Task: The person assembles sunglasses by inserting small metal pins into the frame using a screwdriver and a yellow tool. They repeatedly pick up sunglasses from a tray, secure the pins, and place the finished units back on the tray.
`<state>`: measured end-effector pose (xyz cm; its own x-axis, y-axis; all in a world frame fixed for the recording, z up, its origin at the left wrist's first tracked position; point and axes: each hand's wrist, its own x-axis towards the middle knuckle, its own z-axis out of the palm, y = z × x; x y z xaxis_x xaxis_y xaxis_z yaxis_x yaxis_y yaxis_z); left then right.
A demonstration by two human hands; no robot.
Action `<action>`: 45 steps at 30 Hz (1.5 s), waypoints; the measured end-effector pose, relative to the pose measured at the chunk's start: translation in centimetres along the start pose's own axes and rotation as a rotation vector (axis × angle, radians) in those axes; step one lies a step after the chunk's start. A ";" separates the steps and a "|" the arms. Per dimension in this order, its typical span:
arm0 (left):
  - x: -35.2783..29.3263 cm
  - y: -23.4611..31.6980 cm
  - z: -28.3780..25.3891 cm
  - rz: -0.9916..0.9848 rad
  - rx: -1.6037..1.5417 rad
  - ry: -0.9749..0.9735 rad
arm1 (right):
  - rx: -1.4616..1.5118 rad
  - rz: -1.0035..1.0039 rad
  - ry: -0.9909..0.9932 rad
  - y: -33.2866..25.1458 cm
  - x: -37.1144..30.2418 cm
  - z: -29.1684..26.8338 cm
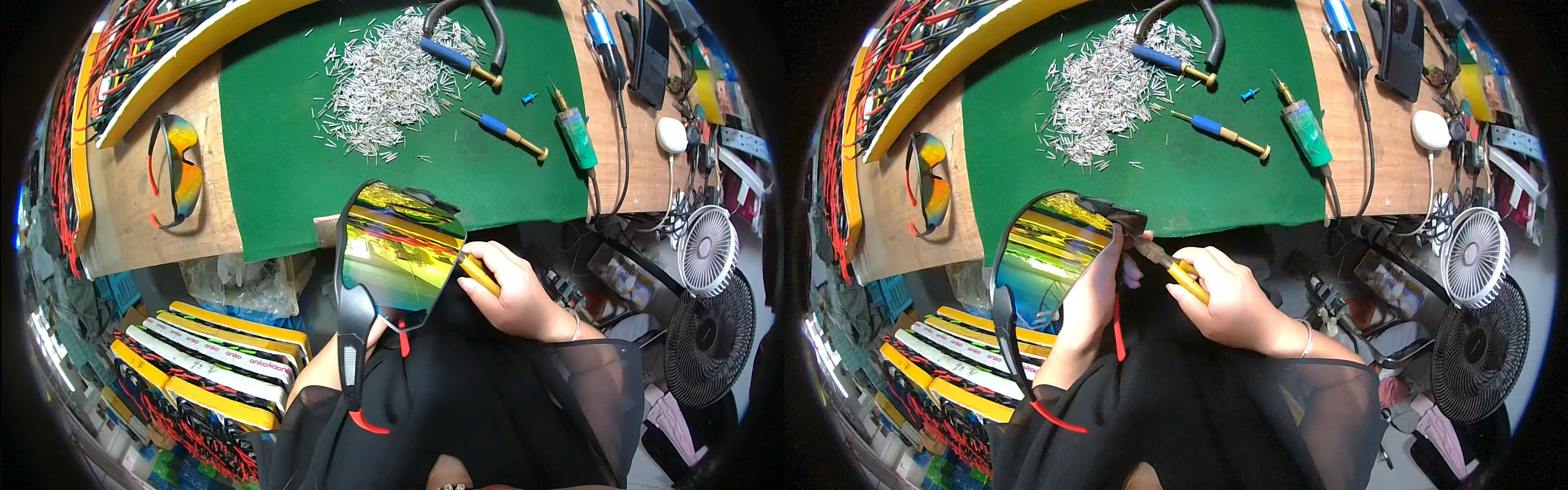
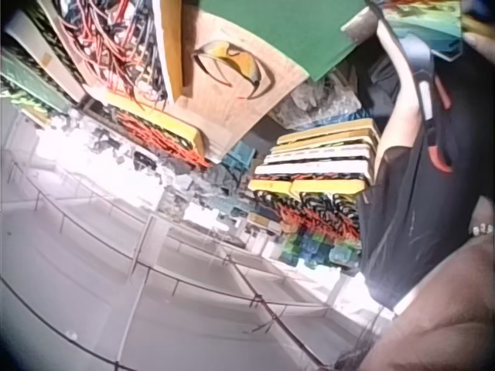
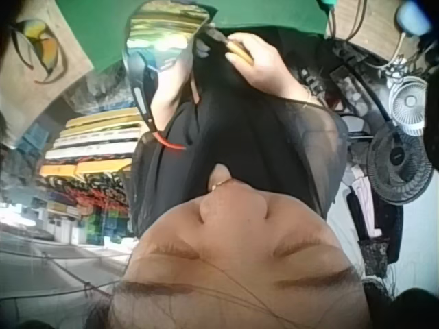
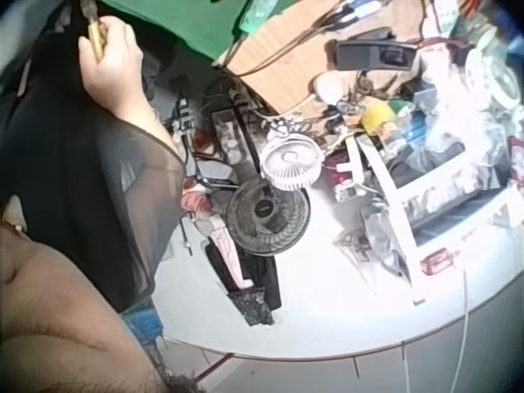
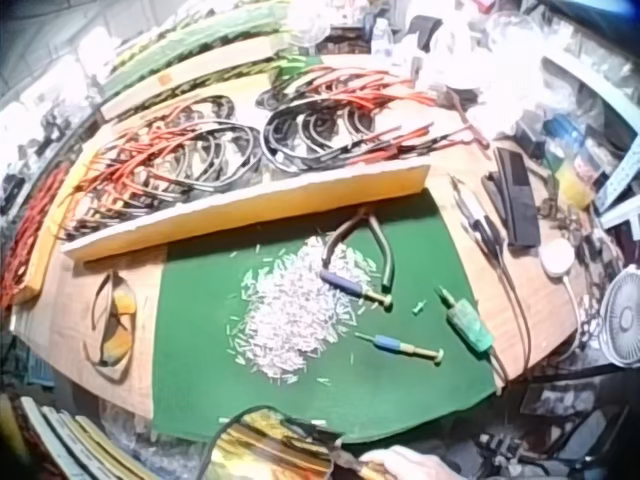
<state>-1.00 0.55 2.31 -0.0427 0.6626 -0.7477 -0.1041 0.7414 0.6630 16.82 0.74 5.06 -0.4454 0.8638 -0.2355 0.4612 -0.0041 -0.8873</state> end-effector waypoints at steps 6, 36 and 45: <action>0.0 -0.6 0.8 0.110 0.028 -0.030 | -0.218 -0.046 0.102 -0.5 -1.1 -0.4; -0.7 4.0 1.0 0.198 -0.201 -0.139 | -0.302 0.292 0.487 2.2 -5.2 -13.1; -0.7 2.4 0.7 0.102 -0.311 -0.266 | -1.276 0.387 0.739 12.2 -3.7 -16.2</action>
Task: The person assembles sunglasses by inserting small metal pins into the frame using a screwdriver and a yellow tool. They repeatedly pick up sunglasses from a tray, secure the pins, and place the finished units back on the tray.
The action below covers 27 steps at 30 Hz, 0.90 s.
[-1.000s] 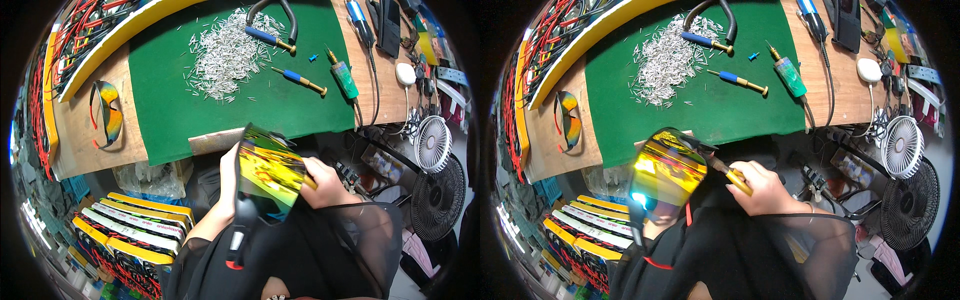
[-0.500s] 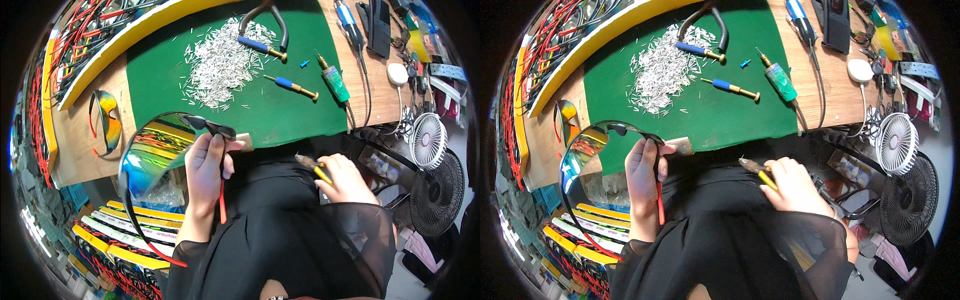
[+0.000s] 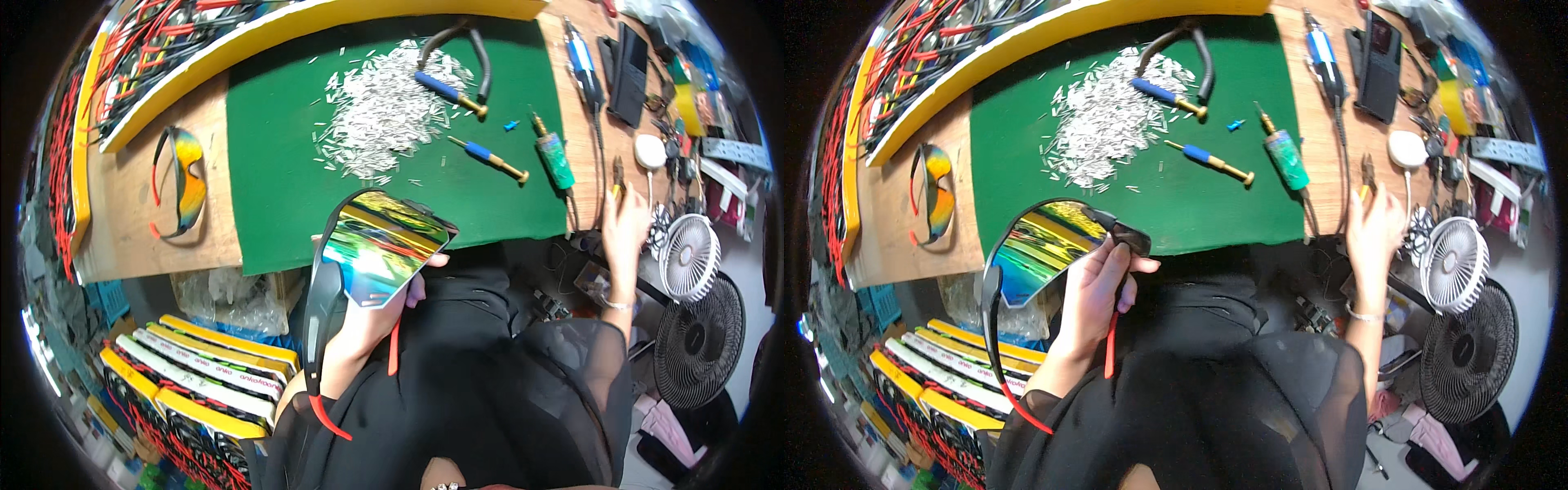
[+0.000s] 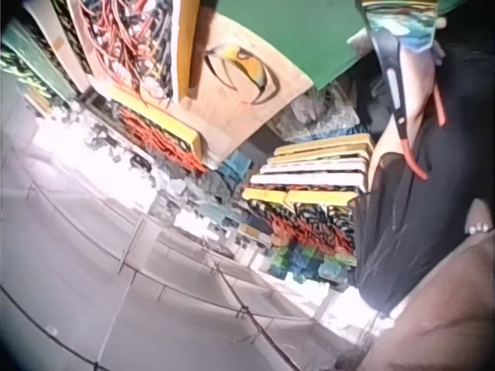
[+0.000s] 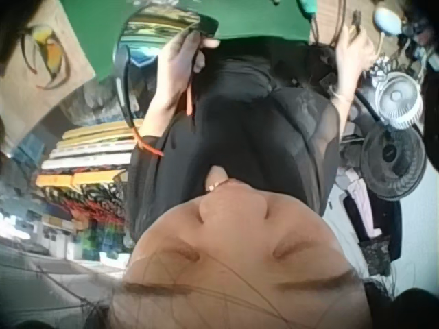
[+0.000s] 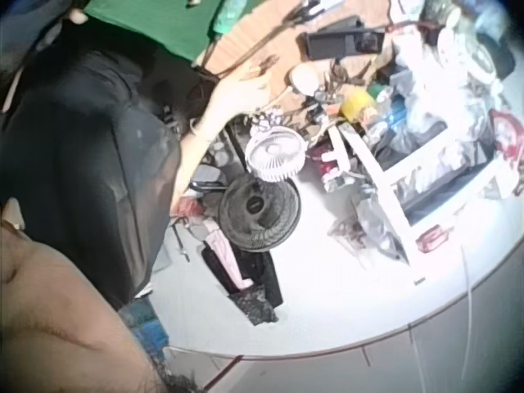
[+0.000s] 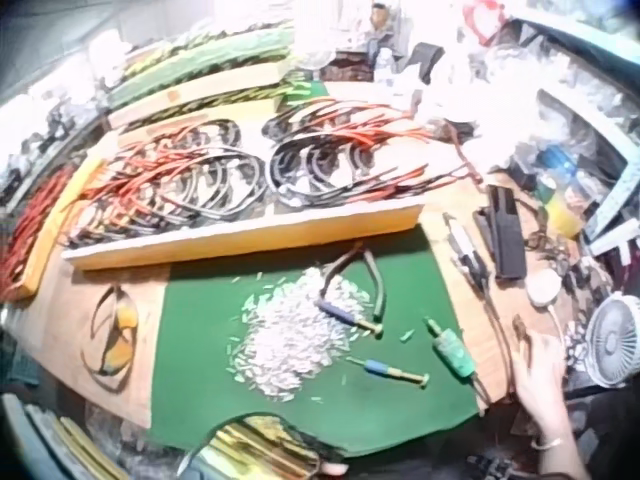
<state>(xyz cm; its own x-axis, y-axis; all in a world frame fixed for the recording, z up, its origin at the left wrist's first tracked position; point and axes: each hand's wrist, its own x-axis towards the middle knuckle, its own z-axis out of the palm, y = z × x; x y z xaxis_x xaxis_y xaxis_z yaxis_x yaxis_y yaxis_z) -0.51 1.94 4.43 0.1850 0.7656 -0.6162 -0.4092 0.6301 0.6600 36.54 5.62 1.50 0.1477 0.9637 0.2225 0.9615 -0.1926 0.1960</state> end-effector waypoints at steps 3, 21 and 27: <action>0.2 -0.1 0.3 0.003 0.068 -0.005 | 0.297 -0.055 0.176 -5.5 0.5 -7.9; -1.9 -0.7 0.1 -0.070 -0.056 -0.066 | 1.511 -0.232 -0.820 -19.5 -0.1 -9.7; -1.5 -1.0 1.2 0.001 -0.004 0.000 | 1.487 -0.380 -0.527 -19.4 -0.9 -7.8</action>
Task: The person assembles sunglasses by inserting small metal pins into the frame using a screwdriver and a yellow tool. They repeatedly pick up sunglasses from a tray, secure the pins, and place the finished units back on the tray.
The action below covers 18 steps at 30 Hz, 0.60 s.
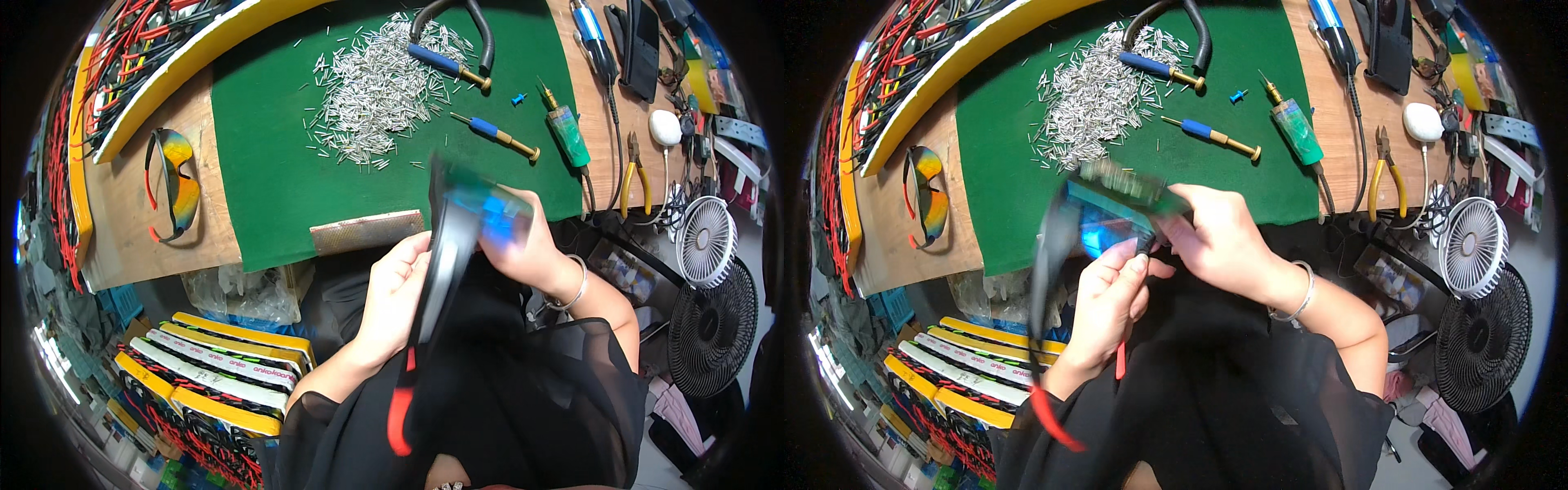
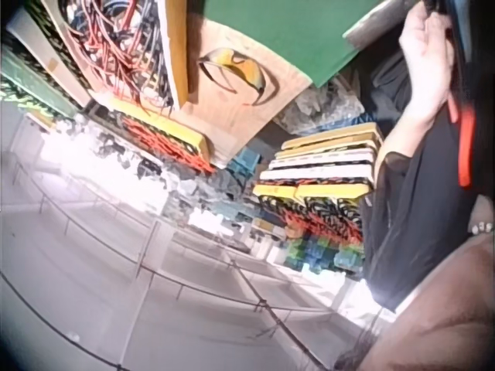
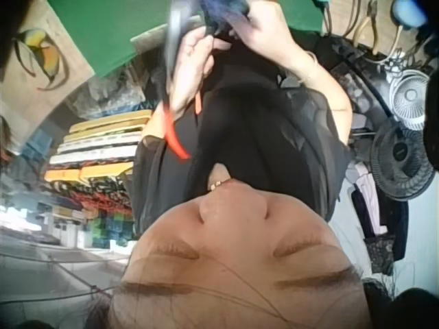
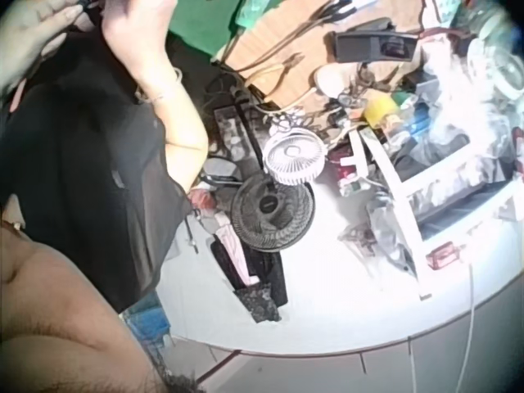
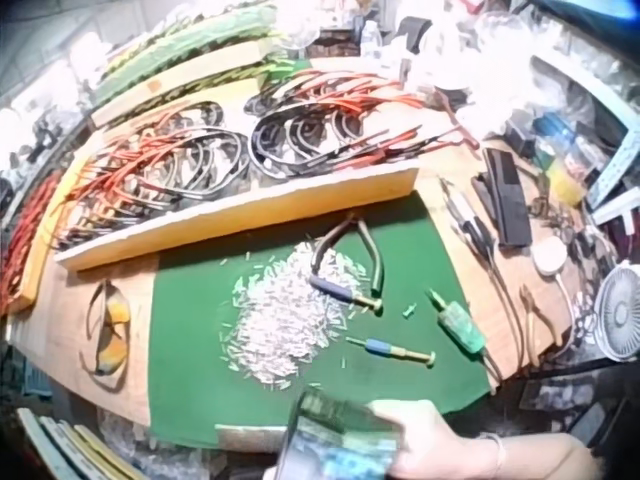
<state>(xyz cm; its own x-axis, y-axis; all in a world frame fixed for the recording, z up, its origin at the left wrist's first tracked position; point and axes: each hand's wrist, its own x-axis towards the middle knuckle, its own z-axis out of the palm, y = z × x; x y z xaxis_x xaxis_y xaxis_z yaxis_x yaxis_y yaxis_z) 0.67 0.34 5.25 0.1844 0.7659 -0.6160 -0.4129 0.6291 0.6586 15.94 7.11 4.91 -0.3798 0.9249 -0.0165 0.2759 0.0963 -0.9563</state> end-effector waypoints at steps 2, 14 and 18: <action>0.1 0.1 0.1 -0.022 -0.023 -0.002 | -0.096 -0.153 0.040 0.0 -0.3 0.1; 0.3 -0.4 -0.1 -0.206 0.024 0.088 | -0.229 -0.159 0.027 0.0 0.1 0.3; 0.1 0.5 0.2 -0.178 -0.023 0.046 | -0.147 -0.103 0.019 0.1 0.3 0.4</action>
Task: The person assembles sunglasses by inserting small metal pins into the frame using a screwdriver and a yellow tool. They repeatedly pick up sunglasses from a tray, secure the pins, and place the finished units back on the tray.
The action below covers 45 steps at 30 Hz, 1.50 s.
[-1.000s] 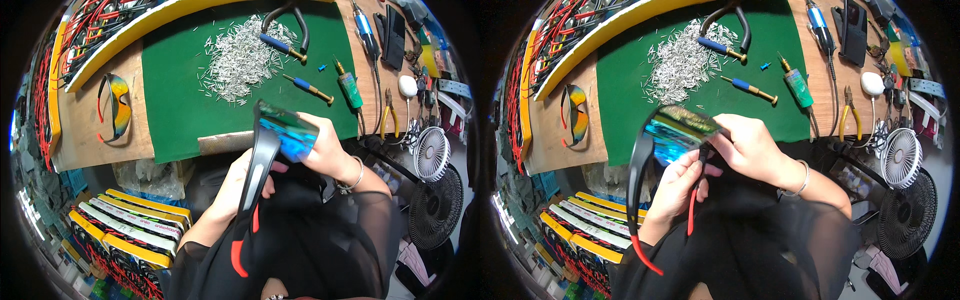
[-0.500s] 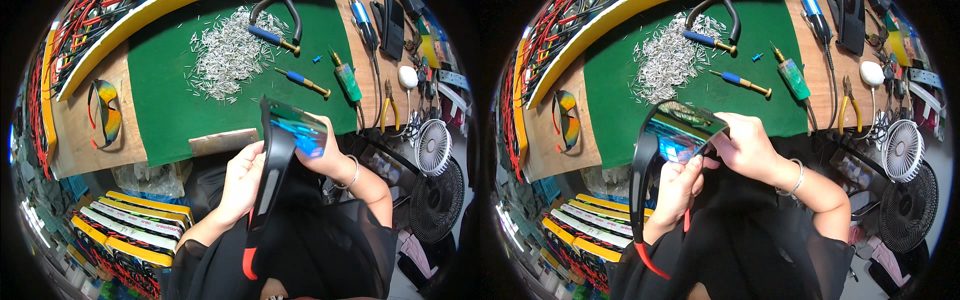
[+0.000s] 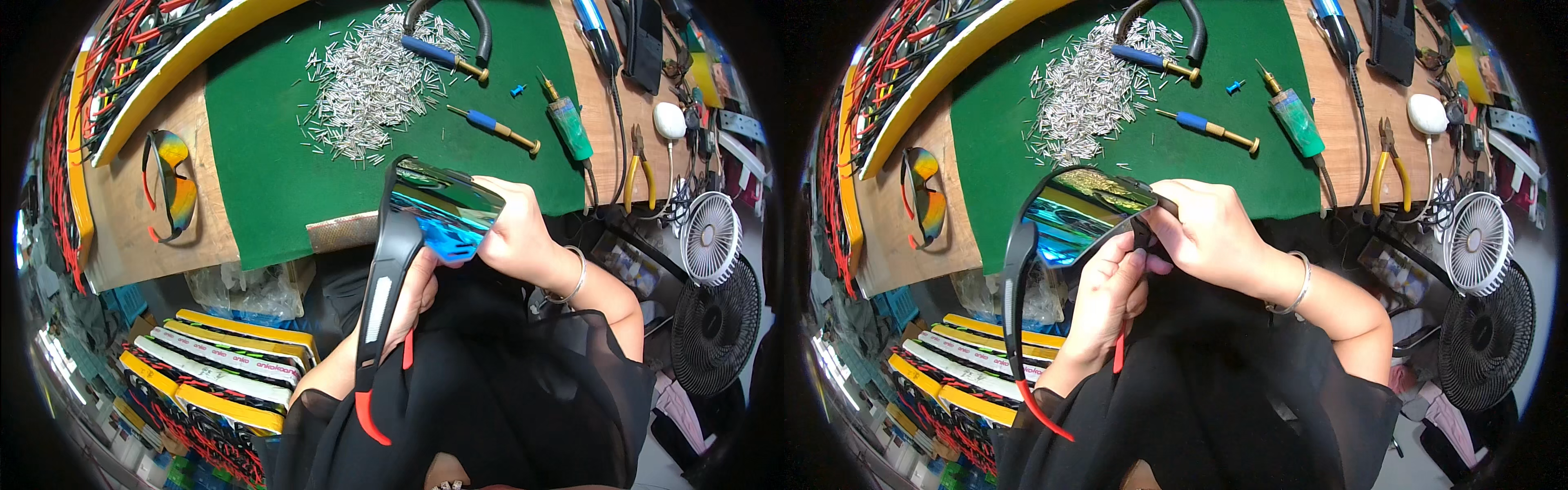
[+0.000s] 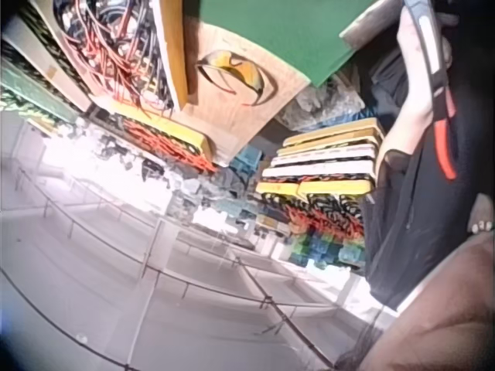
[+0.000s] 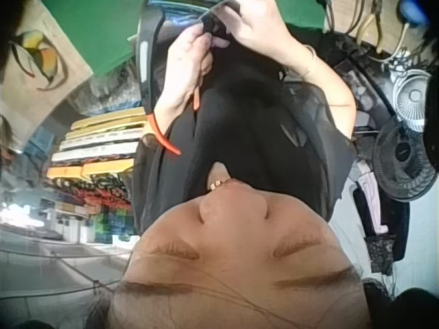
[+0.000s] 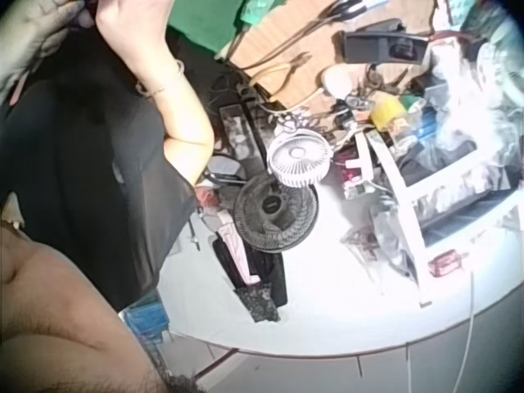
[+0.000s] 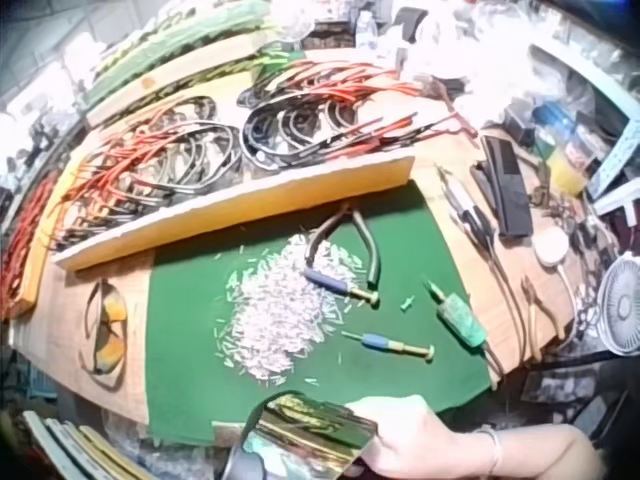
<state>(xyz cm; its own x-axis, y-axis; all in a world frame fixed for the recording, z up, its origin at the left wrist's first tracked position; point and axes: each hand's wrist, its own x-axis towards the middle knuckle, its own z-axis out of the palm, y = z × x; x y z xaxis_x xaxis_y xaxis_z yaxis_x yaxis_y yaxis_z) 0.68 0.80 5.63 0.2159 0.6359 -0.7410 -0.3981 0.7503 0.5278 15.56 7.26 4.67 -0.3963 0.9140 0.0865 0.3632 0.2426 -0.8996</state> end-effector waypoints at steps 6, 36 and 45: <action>-0.1 0.1 -0.1 0.015 0.013 -0.019 | 0.072 0.174 -0.102 -0.6 0.2 -0.5; 0.4 0.9 -1.4 -0.055 0.056 -0.031 | -0.876 0.134 0.305 5.8 0.8 -8.6; 0.7 0.6 -2.8 0.132 -0.062 0.050 | -0.618 0.121 0.324 1.5 0.6 -8.7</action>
<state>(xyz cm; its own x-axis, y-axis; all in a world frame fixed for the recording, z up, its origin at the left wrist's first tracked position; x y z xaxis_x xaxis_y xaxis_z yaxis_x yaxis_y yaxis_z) -1.89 1.14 4.25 0.1138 0.7172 -0.6875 -0.4749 0.6471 0.5964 23.25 10.98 7.06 -0.0862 0.9738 0.2106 0.8390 0.1850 -0.5118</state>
